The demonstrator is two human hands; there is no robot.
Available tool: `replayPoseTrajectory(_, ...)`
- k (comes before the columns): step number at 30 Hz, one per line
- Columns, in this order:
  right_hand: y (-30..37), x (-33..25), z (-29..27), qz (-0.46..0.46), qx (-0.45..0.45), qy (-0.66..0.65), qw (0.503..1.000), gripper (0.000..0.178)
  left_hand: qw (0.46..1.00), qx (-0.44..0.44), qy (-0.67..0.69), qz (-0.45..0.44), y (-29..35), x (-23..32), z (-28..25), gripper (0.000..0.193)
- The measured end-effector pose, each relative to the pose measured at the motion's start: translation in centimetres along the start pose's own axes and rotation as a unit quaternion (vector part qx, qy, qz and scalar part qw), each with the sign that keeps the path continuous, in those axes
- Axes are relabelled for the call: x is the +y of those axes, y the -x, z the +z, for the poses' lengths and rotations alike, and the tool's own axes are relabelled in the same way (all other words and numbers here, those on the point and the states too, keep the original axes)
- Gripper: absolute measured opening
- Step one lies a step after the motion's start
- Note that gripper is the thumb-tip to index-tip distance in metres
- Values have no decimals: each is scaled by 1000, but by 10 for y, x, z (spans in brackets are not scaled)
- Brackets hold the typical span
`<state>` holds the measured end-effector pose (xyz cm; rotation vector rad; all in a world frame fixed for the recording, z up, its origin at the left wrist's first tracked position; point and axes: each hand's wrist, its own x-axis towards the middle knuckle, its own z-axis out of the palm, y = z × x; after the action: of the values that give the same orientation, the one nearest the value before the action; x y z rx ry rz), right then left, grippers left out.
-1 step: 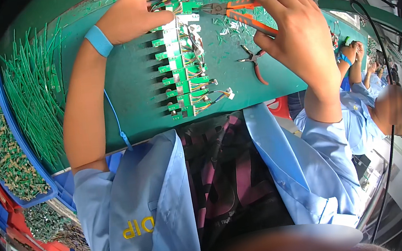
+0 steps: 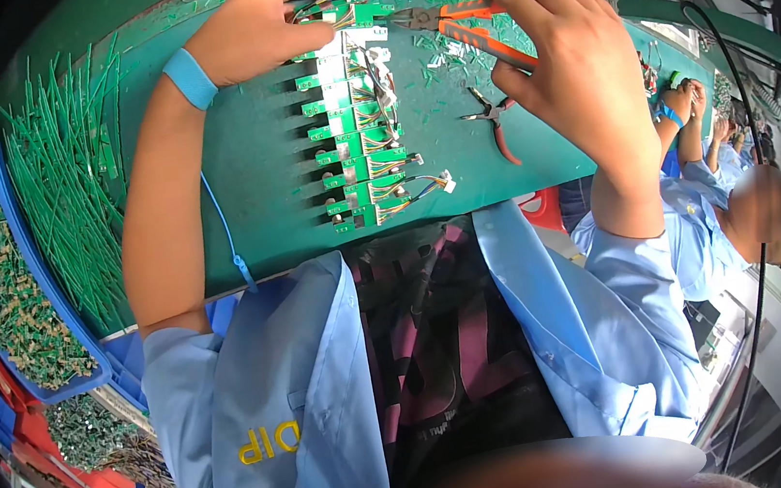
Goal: Inserting electronic components into circuit boards and using hand tools to trim leads or secure parts on a manual assembly line.
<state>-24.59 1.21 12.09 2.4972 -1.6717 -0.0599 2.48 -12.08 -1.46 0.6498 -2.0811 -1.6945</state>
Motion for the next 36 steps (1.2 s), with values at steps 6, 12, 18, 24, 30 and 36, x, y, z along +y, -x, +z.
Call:
replayPoseTrajectory(6, -7, 1, 10, -12, 6, 5, 1000, 59, 998, -15, -23, 65, -8, -18, -7, 49)
replayPoseTrajectory(12, -10, -1, 7, -28, 21, 8, 999, 60, 996, 16, 87, 8, -12, -21, -2, 46)
replayPoseTrajectory(18, -9, -9, -1, -31, -2, 21, 999, 60, 985, 1, 171, -33, -15, -23, 4, 47)
replayPoseTrajectory(24, -7, 5, 11, -79, 49, 43, 995, 61, 1000, 7, 1, -29, -14, -6, 6, 47)
replayPoseTrajectory(30, -13, -4, -10, -78, 23, 52, 995, 53, 940, 117, -251, 199, -4, -8, 10, 49)
replayPoseTrajectory(36, -21, -20, -25, -40, -26, 48, 998, 38, 983, 103, -127, 87, -5, -15, 11, 44)
